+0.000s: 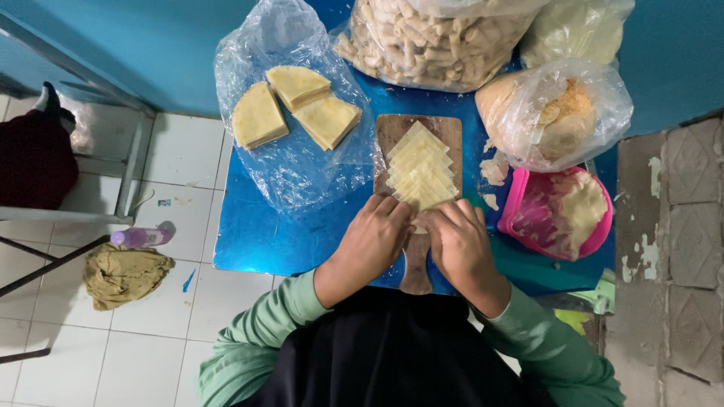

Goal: The person places thin triangular dough pieces in overlapping rows on a wooden board, sprinkles powder from a plastic bag using a spoon, and presses the stacked layers flat with both hands. They repeatedly take dough pieces from a bag and a pink container while building up the layered arrangement.

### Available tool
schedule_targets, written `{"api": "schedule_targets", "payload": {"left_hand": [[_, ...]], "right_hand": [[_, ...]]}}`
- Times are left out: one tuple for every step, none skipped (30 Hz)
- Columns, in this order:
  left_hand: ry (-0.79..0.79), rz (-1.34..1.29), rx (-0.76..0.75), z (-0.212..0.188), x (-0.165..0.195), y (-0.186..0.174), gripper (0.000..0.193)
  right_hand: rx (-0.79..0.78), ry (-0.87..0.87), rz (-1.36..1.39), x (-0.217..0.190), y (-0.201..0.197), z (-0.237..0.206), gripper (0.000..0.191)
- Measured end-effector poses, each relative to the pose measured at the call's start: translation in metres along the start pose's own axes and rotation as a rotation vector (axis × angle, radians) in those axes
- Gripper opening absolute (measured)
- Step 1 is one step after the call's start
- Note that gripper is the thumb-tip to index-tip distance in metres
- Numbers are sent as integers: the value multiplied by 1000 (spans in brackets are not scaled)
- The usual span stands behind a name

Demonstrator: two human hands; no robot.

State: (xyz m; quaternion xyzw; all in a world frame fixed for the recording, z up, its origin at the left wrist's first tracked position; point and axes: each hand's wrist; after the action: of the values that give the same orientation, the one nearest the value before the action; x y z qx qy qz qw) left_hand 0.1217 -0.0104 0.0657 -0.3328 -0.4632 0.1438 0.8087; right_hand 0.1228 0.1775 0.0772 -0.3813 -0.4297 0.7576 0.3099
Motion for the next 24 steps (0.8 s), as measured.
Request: {"api": "schedule_targets", "payload": {"left_hand": [[-5,-3,7,1,0,0,16],[-11,-7,13,1,-1,1,14],[-18,-11,17,2,-1,1,12],[-15,-15,27,2,-1,1,11],[-13,-20,36,2,-2,1,11],[-10,-24,44,3,-2,1,10],[-10,-21,39,3,-2,1,9],[-11,-19,34,2,-2,1,9],[-10,-17,29,2,-2,0,8],[-14,-28,26,2,-2,0,10],[-20,-38,26,1,-2,-1,12],[-26,-48,26,2,-2,-1,14],[-49,-70,32,3,-3,-1,15],[-72,-92,37,4,-3,-1,15],[-96,-113,44,5,-5,-1,16],[-118,-134,58,7,-6,-1,13],[-139,-155,71,10,-8,-1,11],[-160,-177,83,12,-9,-1,10],[-146,-172,83,13,-10,-1,12],[-132,-168,81,14,-11,-2,13],[-116,-163,80,14,-11,-3,15],[-72,-148,55,14,-10,-3,19],[-29,-133,30,14,-9,-3,23],[11,-117,7,13,-7,-4,27]], "right_hand": [[1,7,12,2,1,1,12],[0,16,26,3,1,2,12],[-18,20,45,4,1,3,11],[-35,24,65,6,0,5,10],[-53,30,85,7,0,6,10],[-57,15,71,8,-1,6,10],[-63,1,56,8,-3,6,11],[-71,-12,42,8,-3,6,11],[-61,-18,60,9,-4,7,11],[-50,-24,78,9,-4,8,12],[-40,-33,95,9,-4,10,13],[-66,-10,136,12,-5,12,12],[-92,11,176,15,-6,16,11],[-119,32,217,18,-6,18,10],[-139,68,263,20,-6,20,10],[-159,105,309,22,-6,22,11],[-180,142,354,23,-5,23,12],[-158,132,328,23,-5,24,11],[-139,125,303,23,-4,23,10],[-120,120,277,21,-4,21,8],[-98,86,215,20,-4,19,7],[-77,52,153,17,-5,16,10],[-56,16,93,14,-5,14,14],[-52,4,54,11,-6,12,14]]}}
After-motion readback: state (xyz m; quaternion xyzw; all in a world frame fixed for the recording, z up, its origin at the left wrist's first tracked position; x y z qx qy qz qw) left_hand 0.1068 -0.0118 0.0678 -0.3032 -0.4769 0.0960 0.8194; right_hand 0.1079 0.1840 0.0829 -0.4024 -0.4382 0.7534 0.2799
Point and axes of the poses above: each hand's wrist, its own z-axis towards the middle knuckle, its own y-axis out of the palm, x = y × z, and after that the axes turned 6 degrees about -z, right-handed
